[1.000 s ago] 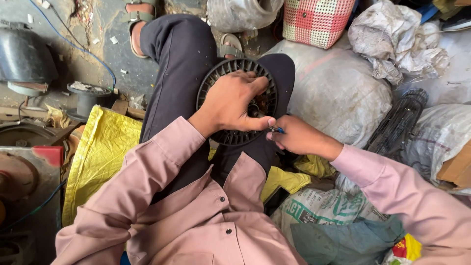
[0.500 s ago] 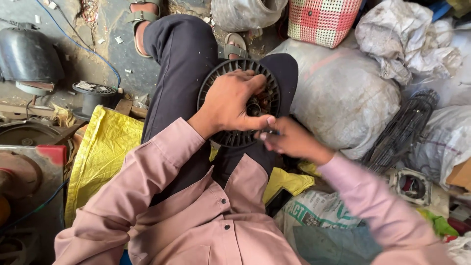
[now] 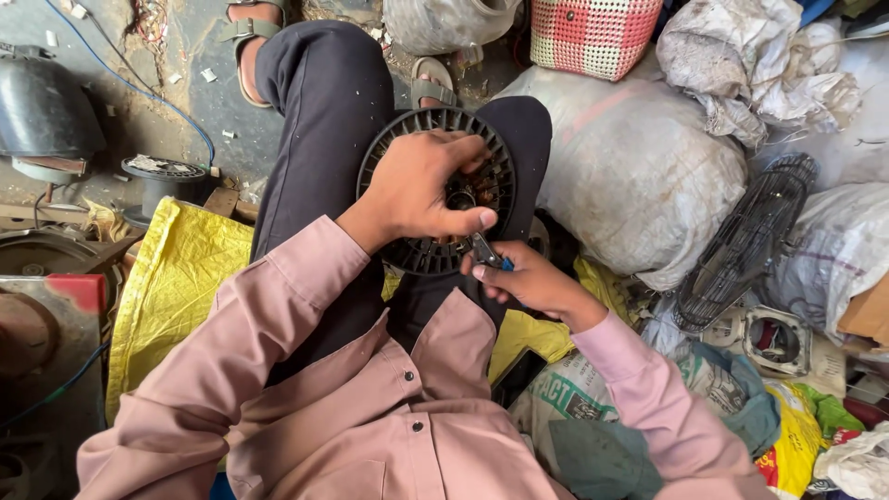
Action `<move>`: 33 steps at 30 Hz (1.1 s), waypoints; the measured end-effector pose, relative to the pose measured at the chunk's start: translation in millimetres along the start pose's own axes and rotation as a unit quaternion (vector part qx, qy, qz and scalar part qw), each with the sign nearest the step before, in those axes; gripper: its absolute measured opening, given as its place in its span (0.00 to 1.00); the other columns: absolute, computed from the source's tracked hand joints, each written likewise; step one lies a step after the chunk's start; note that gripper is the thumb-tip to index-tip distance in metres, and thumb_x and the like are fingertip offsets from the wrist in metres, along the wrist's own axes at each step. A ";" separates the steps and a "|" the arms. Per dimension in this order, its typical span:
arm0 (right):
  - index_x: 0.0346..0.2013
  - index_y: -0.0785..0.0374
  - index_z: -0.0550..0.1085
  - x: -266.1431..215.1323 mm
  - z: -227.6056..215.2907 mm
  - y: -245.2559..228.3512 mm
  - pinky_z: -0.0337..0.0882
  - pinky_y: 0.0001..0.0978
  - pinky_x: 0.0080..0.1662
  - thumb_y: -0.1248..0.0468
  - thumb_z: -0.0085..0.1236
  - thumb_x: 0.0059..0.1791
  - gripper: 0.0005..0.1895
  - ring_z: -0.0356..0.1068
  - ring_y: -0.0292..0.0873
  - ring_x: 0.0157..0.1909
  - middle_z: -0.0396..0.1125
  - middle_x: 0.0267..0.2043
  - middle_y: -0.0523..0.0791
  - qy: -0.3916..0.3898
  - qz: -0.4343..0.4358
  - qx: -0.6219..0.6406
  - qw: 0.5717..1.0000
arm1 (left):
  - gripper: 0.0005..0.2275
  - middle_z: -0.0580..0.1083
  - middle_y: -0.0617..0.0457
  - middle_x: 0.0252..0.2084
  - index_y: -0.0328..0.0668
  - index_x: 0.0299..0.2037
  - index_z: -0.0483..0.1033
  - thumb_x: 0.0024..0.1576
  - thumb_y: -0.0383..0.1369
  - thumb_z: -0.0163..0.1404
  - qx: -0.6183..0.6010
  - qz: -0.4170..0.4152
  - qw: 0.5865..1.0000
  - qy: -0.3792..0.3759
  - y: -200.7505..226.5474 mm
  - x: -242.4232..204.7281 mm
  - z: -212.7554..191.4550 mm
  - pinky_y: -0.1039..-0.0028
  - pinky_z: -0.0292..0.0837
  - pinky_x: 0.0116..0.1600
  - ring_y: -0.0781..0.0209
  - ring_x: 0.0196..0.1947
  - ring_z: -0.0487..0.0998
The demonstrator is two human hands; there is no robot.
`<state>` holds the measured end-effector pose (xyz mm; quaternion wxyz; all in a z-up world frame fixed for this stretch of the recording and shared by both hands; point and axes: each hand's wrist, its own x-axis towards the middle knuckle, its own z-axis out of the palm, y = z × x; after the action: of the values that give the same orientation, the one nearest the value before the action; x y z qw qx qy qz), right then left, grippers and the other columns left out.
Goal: The person lies on the floor with a fan motor armature on their lap and uses pliers to grip and pull the copper windings out of the rotor, working around the part by hand and with the pliers throughout the clip.
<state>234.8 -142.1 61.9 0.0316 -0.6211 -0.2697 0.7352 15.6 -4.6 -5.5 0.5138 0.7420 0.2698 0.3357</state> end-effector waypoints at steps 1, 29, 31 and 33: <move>0.48 0.66 0.77 -0.6 1.5 0.0 0.68 0.22 0.32 0.61 0.55 0.56 0.12 0.66 0.29 0.29 0.66 0.29 0.37 0.006 -0.008 -0.006 1.000 | 0.36 0.73 0.47 0.31 0.33 0.42 0.74 0.53 0.67 0.45 -0.032 -0.005 0.999 0.015 -0.1 -1.1 -1.5 0.58 0.71 0.40 0.44 0.33 0.78; 0.47 0.68 0.81 -13.4 46.4 -10.6 0.58 0.33 0.26 0.69 0.63 0.49 0.12 0.63 0.38 0.20 0.65 0.23 0.41 0.451 -0.358 -0.496 0.650 | 0.37 0.76 0.41 0.46 0.33 0.38 0.67 0.58 0.70 0.37 -0.046 -0.058 0.996 0.053 15.8 -0.1 -9.7 0.62 0.75 0.52 0.41 0.45 0.80; 0.47 0.67 0.79 -25.6 48.0 -23.5 0.61 0.34 0.30 0.66 0.62 0.48 0.14 0.64 0.41 0.25 0.64 0.26 0.44 0.446 -0.355 -0.470 0.674 | 0.39 0.75 0.42 0.41 0.31 0.43 0.70 0.56 0.69 0.37 -0.006 -0.066 0.997 0.037 31.6 6.9 -13.6 0.60 0.74 0.51 0.40 0.43 0.79; 0.47 0.66 0.77 -33.7 43.8 -27.3 0.64 0.35 0.34 0.64 0.61 0.47 0.15 0.66 0.45 0.30 0.63 0.29 0.47 0.438 -0.354 -0.444 0.697 | 0.41 0.73 0.43 0.36 0.29 0.48 0.74 0.54 0.69 0.37 0.033 -0.074 0.996 0.023 36.1 7.2 -14.0 0.58 0.73 0.50 0.39 0.40 0.79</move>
<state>193.8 -147.3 107.6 0.1242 -0.6735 -0.7204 0.1094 11.3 -2.8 33.6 0.5061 0.7285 0.3470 0.3046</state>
